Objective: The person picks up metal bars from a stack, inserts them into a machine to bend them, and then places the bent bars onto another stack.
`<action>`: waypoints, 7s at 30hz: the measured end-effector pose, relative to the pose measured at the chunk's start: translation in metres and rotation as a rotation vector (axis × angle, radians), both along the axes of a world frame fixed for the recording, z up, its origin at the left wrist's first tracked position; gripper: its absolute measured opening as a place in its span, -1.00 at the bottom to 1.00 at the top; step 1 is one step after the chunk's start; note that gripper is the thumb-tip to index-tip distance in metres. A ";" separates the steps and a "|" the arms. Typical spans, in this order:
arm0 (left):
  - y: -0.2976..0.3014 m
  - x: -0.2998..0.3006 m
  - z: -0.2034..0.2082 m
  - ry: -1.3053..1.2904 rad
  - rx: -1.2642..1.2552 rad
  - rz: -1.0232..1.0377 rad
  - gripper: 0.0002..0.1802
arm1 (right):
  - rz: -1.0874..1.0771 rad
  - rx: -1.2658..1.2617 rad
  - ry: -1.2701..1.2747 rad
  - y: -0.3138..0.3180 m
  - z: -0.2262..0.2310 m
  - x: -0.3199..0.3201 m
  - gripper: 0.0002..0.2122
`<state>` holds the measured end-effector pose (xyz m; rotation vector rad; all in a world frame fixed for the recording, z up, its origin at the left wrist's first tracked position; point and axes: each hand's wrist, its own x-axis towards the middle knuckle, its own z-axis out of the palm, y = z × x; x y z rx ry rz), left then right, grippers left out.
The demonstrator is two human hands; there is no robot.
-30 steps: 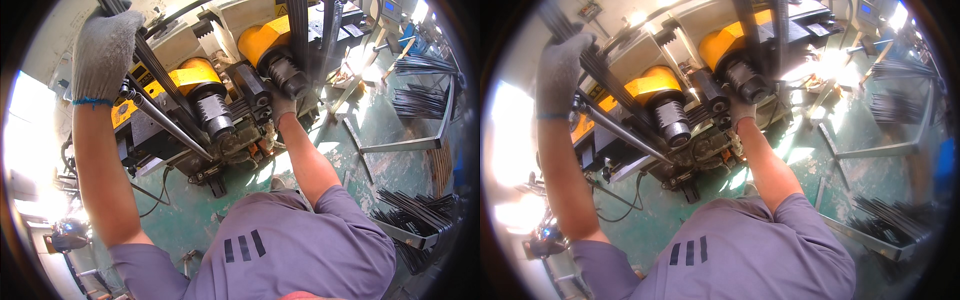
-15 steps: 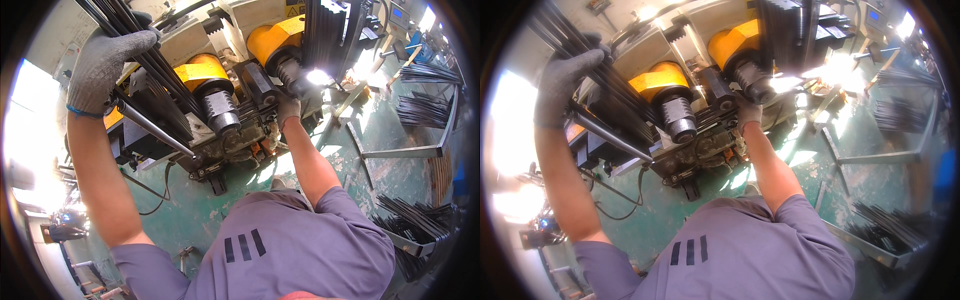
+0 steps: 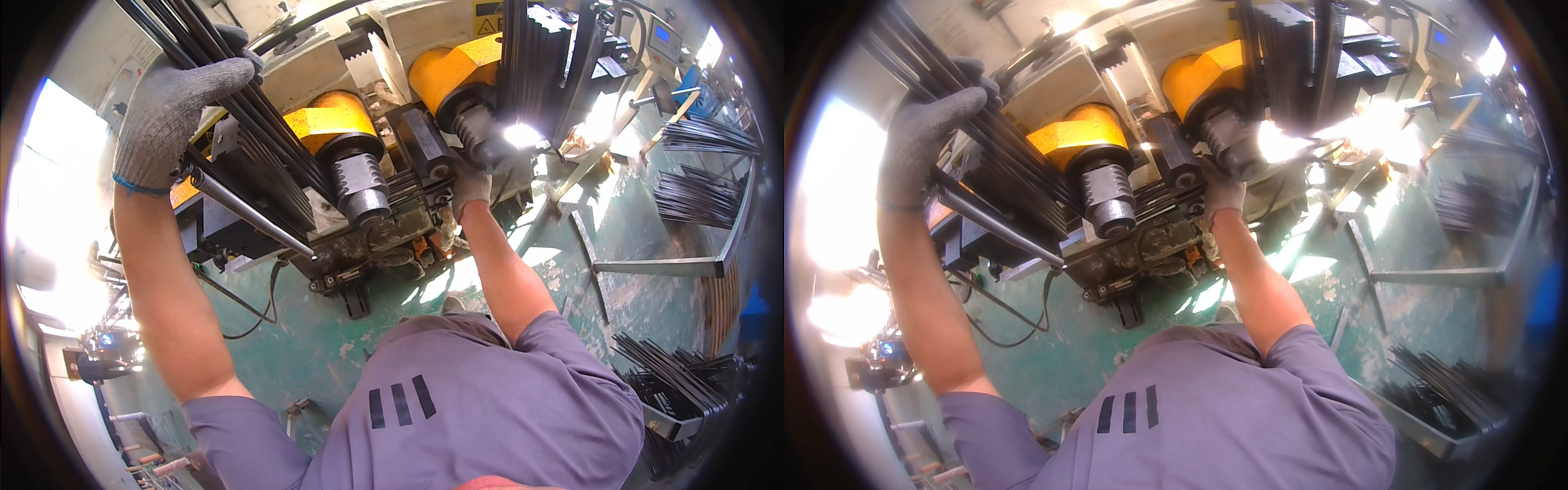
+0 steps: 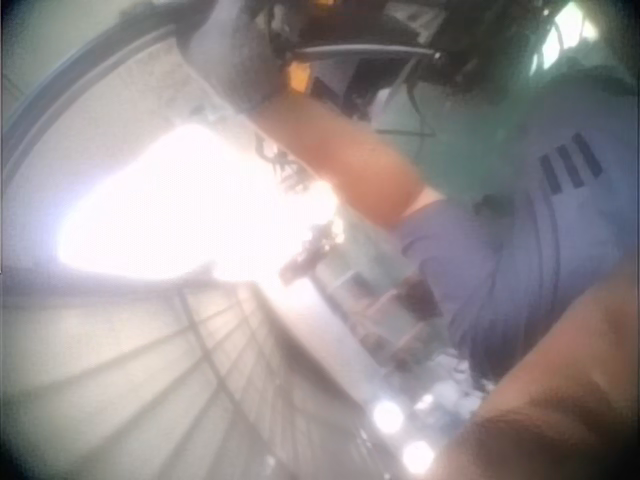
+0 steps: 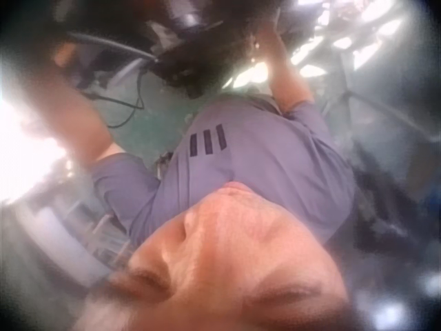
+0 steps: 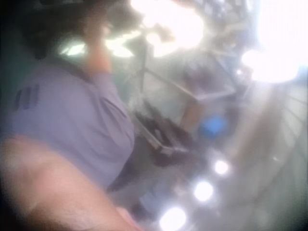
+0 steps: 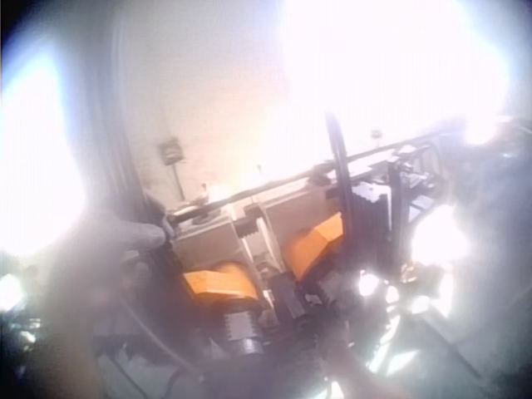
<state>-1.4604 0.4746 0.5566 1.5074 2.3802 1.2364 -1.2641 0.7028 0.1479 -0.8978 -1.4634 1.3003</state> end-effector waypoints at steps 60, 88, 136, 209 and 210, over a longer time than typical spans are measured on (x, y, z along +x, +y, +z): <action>-0.546 0.852 -0.181 0.358 -0.145 2.391 -0.63 | 2.356 -0.989 -0.220 -0.720 0.114 0.336 -0.83; -0.449 1.426 -0.375 0.866 1.318 3.370 -0.86 | 2.711 -0.844 -1.544 -1.027 -0.015 0.937 -0.65; -0.541 1.207 -0.505 -0.037 1.706 3.188 -0.87 | 2.659 0.972 -0.249 -1.051 -0.092 0.770 -0.76; -1.029 0.461 -0.578 -1.413 1.805 1.133 -0.81 | 1.243 1.182 -1.226 -0.716 -0.017 0.327 -0.76; -1.011 0.466 -0.562 -1.483 1.813 1.182 -0.86 | 1.188 1.220 -1.273 -0.694 -0.030 0.340 -0.82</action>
